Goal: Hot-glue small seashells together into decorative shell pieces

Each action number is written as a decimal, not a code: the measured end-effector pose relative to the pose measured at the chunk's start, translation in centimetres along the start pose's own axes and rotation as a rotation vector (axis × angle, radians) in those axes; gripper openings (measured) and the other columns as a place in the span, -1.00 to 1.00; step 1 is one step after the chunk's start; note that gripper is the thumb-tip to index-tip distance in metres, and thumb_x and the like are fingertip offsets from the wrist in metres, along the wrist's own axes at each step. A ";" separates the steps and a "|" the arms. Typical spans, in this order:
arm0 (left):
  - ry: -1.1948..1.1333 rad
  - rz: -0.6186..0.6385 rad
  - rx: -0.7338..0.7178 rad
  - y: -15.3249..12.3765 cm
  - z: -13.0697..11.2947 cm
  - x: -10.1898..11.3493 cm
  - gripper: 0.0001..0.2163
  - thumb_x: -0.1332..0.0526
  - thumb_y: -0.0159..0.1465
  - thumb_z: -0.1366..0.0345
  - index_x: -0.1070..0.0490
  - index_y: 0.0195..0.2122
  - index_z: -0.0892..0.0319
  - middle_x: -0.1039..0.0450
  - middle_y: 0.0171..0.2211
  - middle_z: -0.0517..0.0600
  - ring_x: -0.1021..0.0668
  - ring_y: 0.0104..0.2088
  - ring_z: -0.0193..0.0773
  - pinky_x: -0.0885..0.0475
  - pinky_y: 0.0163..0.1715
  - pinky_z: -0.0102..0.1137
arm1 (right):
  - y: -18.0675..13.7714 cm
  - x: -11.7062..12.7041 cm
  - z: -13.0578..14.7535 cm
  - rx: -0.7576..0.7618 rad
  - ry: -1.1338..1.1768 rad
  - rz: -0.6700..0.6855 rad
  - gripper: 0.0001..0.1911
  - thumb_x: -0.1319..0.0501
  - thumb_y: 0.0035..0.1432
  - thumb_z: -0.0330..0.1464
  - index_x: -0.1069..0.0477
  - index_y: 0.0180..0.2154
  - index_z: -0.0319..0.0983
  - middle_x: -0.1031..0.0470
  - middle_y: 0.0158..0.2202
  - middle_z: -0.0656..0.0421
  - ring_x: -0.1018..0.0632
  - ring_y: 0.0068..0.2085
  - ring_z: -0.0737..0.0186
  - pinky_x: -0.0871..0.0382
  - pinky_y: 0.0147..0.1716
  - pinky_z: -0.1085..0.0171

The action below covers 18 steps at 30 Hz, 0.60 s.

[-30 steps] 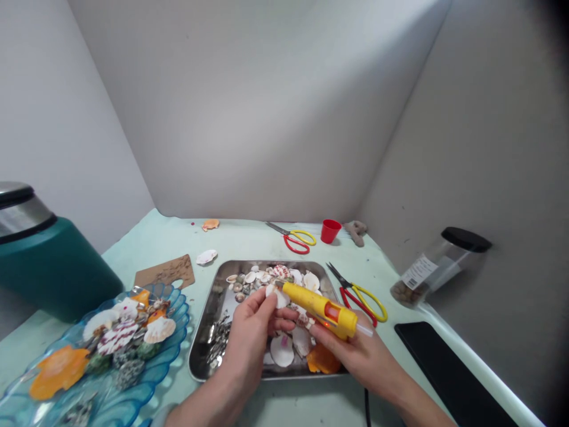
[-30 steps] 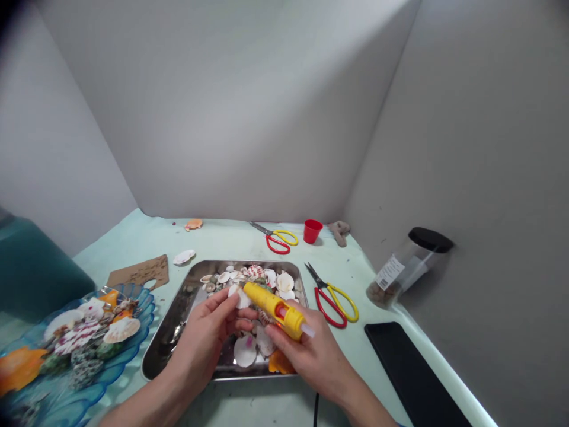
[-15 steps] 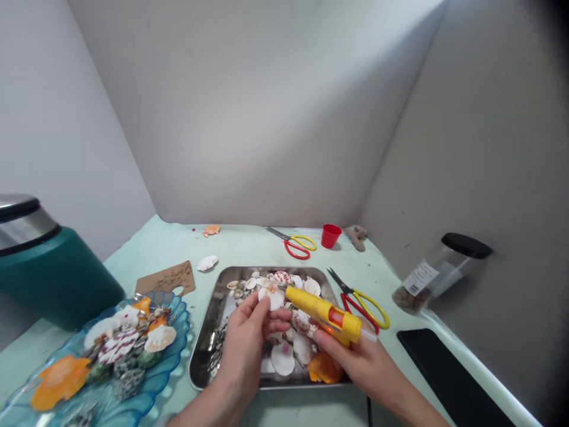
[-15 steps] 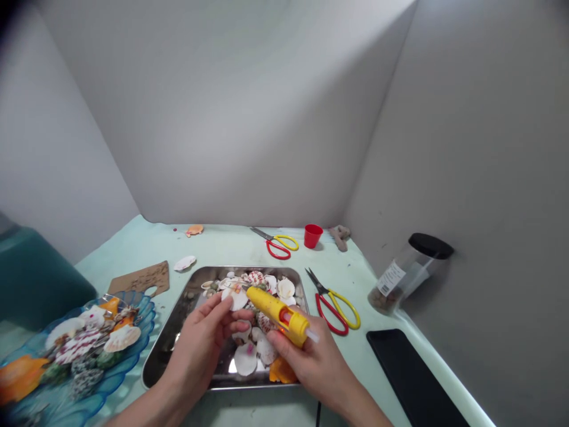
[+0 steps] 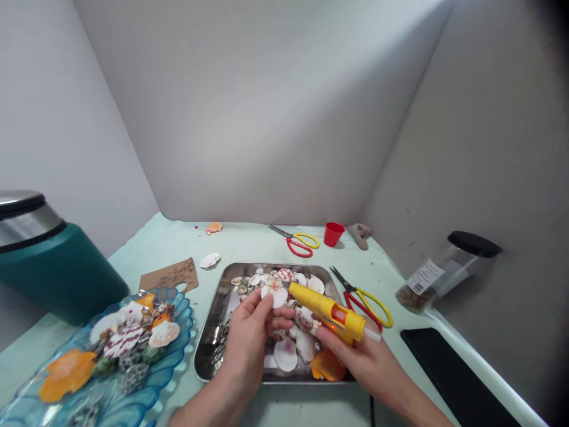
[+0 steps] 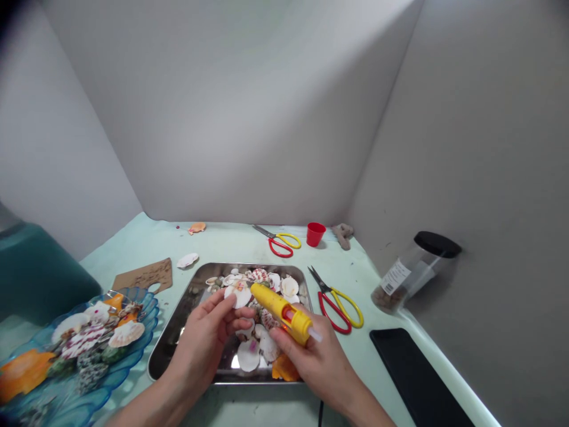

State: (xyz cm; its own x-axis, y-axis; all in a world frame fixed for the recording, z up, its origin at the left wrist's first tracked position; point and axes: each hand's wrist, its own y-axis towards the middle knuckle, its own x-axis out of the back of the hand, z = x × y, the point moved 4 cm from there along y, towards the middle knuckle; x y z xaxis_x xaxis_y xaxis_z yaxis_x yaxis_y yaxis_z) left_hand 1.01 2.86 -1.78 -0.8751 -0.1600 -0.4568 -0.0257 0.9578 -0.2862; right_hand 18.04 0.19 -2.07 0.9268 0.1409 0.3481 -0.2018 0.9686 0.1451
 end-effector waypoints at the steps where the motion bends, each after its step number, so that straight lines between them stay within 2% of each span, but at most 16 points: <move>1: -0.001 0.005 0.004 0.0 0.0 -0.1 -0.90 -0.18 0.18 0.38 -0.23 -0.34 0.21 -0.56 -0.58 0.08 -0.52 -0.65 -0.38 -0.38 -0.60 -0.56 | 0.0 0.0 0.0 -0.002 0.001 0.004 -0.72 -0.16 0.21 -0.24 -0.43 -0.10 -0.21 -0.53 -0.18 0.11 -0.55 -0.18 0.10 -0.48 -0.24 0.26; 8: -0.002 0.065 0.023 -0.1 0.0 -0.4 -0.90 -0.21 0.16 0.38 -0.28 -0.35 0.24 -0.54 -0.62 0.06 -0.51 -0.66 -0.39 -0.39 -0.60 -0.56 | 0.2 0.1 1.1 0.083 -0.104 0.006 -0.81 -0.17 0.19 -0.27 -0.46 -0.20 -0.22 -0.52 -0.26 0.14 -0.53 -0.21 0.12 -0.44 -0.22 0.24; 14: 0.012 0.065 0.013 0.1 0.1 -0.3 -0.91 -0.20 0.17 0.40 -0.28 -0.33 0.26 -0.53 -0.62 0.06 -0.51 -0.65 -0.38 -0.43 -0.58 -0.54 | 0.1 0.1 1.0 0.096 -0.137 0.008 -0.80 -0.15 0.22 -0.27 -0.44 -0.21 -0.23 -0.49 -0.32 0.15 -0.51 -0.28 0.17 -0.41 -0.29 0.28; 18: 0.009 0.065 0.016 0.1 0.1 -0.3 -0.92 -0.20 0.17 0.40 -0.30 -0.33 0.26 -0.54 -0.61 0.06 -0.51 -0.64 -0.39 -0.43 -0.57 -0.54 | 0.1 0.1 1.1 0.084 -0.134 0.011 -0.79 -0.14 0.22 -0.26 -0.44 -0.20 -0.24 -0.48 -0.32 0.15 -0.50 -0.24 0.16 -0.40 -0.26 0.28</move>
State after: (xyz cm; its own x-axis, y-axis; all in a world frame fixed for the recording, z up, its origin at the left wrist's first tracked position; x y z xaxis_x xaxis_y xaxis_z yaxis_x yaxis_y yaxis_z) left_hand 1.34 2.97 -1.77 -0.8791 -0.0957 -0.4669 0.0388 0.9620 -0.2702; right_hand 17.82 0.09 -1.02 0.8751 0.1171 0.4695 -0.2421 0.9460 0.2154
